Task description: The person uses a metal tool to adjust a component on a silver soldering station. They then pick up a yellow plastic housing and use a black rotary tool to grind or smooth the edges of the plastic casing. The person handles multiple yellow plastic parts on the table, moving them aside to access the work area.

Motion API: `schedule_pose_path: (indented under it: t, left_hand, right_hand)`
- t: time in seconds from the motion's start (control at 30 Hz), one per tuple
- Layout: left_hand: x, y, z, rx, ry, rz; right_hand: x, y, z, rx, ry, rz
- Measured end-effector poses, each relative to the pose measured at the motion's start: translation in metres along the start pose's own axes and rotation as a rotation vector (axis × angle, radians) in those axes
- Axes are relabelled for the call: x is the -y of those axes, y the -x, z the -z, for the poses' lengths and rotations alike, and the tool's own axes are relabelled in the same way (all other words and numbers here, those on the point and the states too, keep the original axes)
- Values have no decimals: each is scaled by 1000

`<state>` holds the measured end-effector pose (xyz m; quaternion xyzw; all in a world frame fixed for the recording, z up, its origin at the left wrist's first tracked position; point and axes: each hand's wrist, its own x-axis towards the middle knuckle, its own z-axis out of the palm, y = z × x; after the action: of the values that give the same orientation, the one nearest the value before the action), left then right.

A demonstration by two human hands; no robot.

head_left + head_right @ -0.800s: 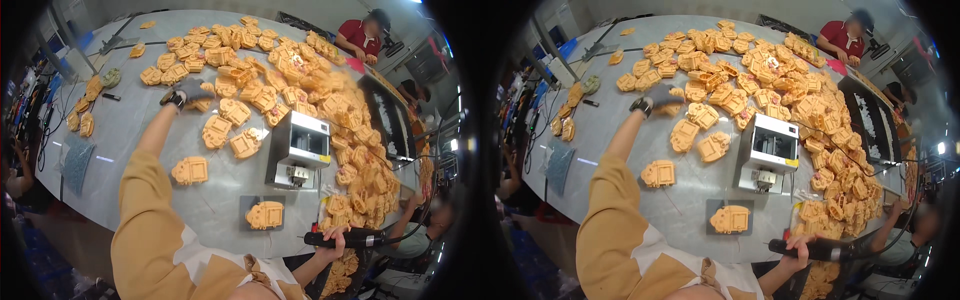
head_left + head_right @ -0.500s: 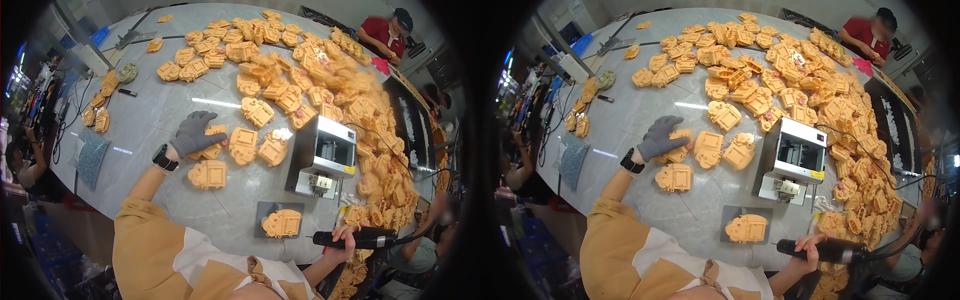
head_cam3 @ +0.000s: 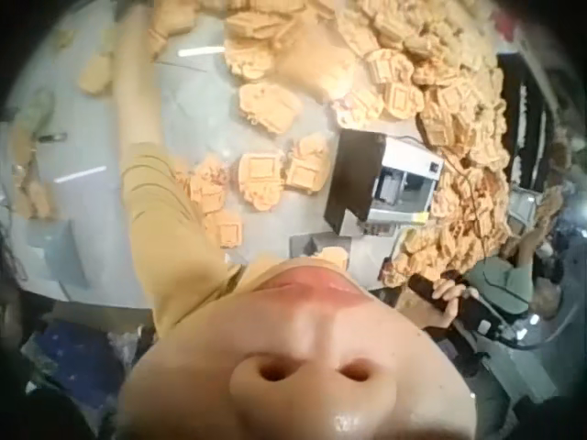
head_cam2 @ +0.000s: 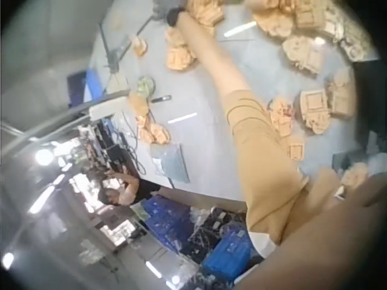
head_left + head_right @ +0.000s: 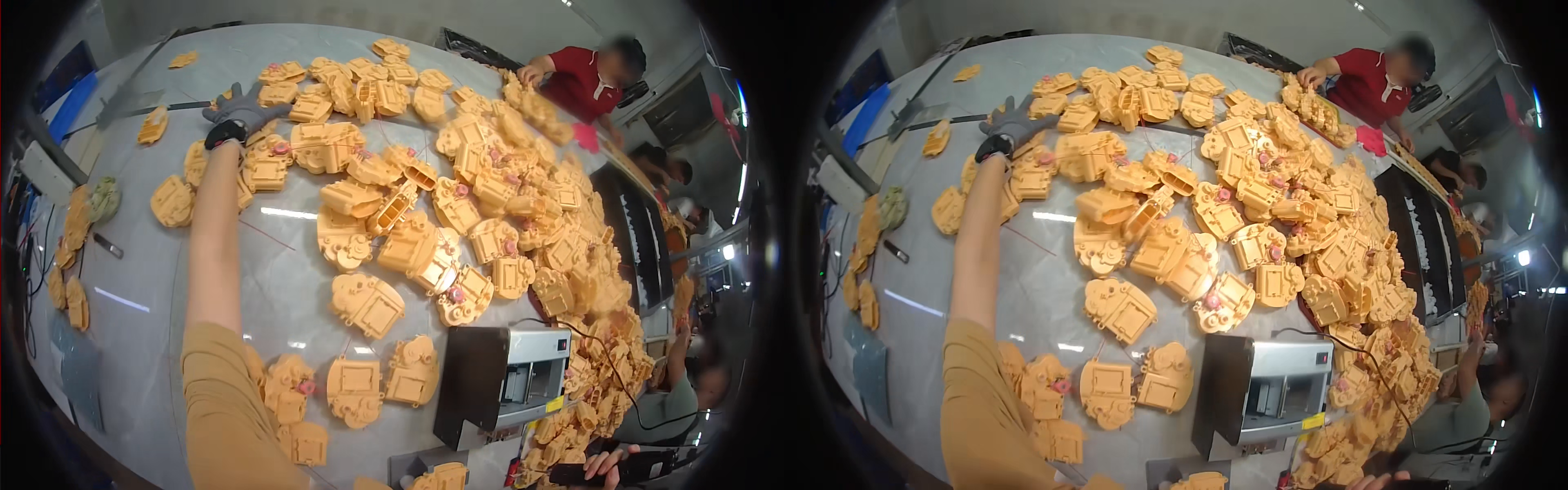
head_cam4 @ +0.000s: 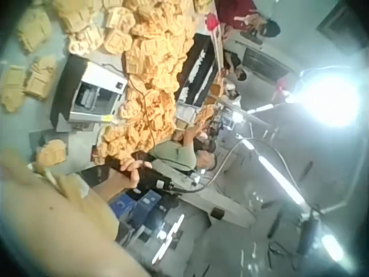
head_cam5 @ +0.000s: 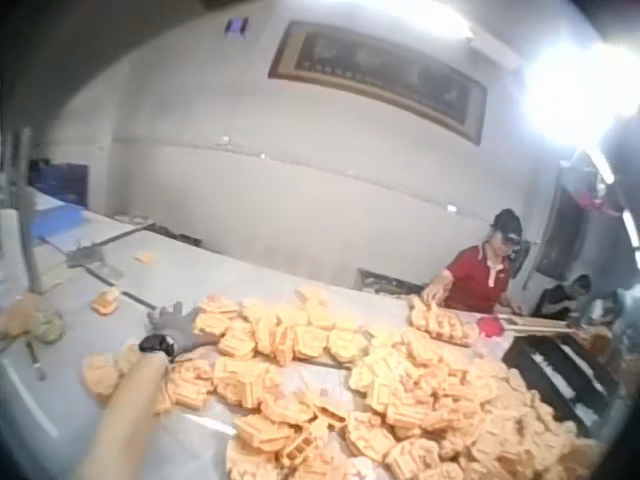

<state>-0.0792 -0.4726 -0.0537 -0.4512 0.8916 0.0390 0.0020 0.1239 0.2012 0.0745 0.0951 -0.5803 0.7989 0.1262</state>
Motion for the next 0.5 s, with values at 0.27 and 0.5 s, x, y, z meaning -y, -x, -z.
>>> schedule_pose_path:
  t: [0.27,0.5]
  left_hand:
    - [48,62,-36,-186,92,-347]
    - [79,210,-23,-87,40,-430]
  right_hand:
    - [-18,8,14,28,60,29]
    - [-17,22,24,84,-142,5]
